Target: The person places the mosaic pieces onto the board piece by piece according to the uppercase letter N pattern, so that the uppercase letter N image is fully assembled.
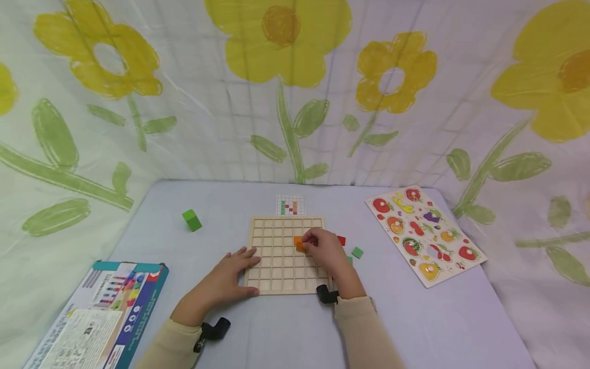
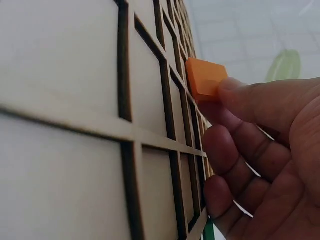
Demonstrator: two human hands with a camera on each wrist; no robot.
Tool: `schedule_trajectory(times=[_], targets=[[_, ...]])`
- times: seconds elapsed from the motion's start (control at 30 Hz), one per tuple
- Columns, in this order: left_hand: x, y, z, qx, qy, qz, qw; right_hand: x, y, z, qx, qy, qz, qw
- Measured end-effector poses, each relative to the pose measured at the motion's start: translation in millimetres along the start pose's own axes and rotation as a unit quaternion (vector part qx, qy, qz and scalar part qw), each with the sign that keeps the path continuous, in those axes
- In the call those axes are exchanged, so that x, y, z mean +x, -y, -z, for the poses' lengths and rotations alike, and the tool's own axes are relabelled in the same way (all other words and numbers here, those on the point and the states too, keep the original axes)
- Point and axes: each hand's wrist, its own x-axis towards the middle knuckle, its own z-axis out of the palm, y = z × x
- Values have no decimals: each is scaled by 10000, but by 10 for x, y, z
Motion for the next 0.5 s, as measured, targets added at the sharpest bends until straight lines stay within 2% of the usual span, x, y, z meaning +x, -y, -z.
schedule_trajectory(times=[0.5], targets=[[10,-28,13,34,34,35,10000,-10,23,-47,-73,206,-137,9997]])
